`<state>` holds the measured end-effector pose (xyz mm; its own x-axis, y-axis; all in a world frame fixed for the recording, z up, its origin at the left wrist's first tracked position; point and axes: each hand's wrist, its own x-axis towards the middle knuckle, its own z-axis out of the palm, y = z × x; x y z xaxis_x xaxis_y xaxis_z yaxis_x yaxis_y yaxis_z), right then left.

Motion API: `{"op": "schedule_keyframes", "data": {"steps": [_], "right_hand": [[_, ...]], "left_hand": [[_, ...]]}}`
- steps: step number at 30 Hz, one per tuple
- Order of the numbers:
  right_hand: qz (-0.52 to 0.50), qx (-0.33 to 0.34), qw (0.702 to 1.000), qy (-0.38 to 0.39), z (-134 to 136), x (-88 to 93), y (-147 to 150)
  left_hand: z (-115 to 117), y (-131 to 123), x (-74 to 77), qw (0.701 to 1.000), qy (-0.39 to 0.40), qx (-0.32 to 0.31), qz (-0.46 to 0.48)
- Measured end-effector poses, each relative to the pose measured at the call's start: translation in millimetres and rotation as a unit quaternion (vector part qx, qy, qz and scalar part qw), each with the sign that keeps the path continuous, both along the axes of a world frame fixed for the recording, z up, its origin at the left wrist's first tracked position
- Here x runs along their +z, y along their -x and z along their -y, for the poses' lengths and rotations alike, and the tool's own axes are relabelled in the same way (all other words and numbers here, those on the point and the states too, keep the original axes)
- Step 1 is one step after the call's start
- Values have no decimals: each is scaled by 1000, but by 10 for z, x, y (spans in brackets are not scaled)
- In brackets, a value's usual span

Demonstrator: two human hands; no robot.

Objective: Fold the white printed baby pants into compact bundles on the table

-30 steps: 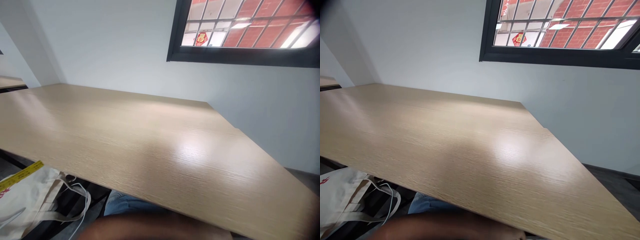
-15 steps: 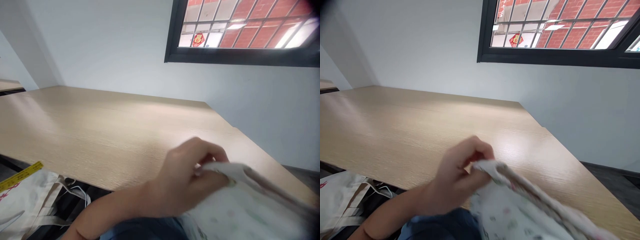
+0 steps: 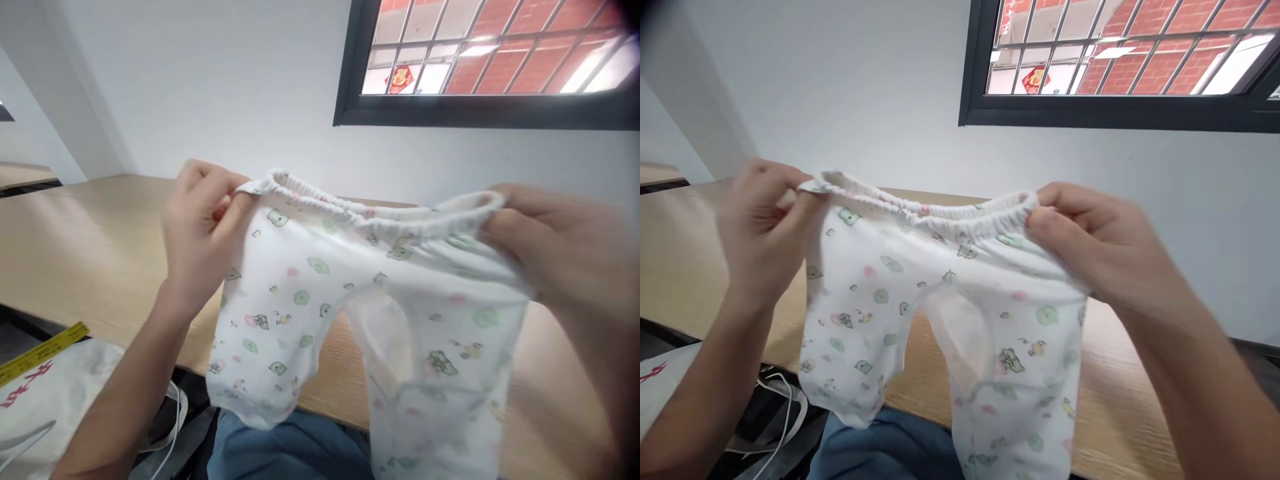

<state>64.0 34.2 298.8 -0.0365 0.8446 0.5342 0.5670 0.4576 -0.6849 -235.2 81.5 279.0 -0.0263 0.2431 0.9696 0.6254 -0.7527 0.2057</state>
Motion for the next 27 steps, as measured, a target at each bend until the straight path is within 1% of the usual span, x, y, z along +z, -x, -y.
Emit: {"op": "schedule_keyframes", "data": {"steps": [2,3,5,8,11,13,15,18,21,24,26,27], "right_hand": [[10,32,999,16,-220,-34,55],[17,33,999,34,-341,-77,61],[38,-3,997,72,-603,-207,36],[84,-53,987,128,-1028,-492,-58],[131,-92,975,157,-1427,-825,-157],[151,-114,969,161,-1628,-1023,-202],[166,-126,965,160,-1753,-1166,-229],[183,-134,961,156,-1809,-1266,-265],[199,-129,961,145,-1766,-1256,-299],[228,-114,961,107,-1665,-1181,-236],[260,-66,960,80,-1570,-1126,-73],[269,-24,960,70,-1517,-1106,50]], "left_hand": [[-171,-2,-115,998,59,6,-35],[-276,-20,-178,993,97,17,-62],[-522,-74,-308,973,186,46,-128],[-925,-184,-512,926,298,73,-218],[-1270,-324,-721,887,368,79,-267],[-1431,-421,-845,861,408,88,-291],[-1533,-501,-941,842,436,94,-305],[-1578,-547,-1017,829,456,98,-310],[-1487,-485,-1012,831,455,99,-306],[-1243,-351,-951,835,448,74,-311],[-1021,-263,-906,832,447,30,-328],[-911,-229,-891,827,446,-1,-342]]}}
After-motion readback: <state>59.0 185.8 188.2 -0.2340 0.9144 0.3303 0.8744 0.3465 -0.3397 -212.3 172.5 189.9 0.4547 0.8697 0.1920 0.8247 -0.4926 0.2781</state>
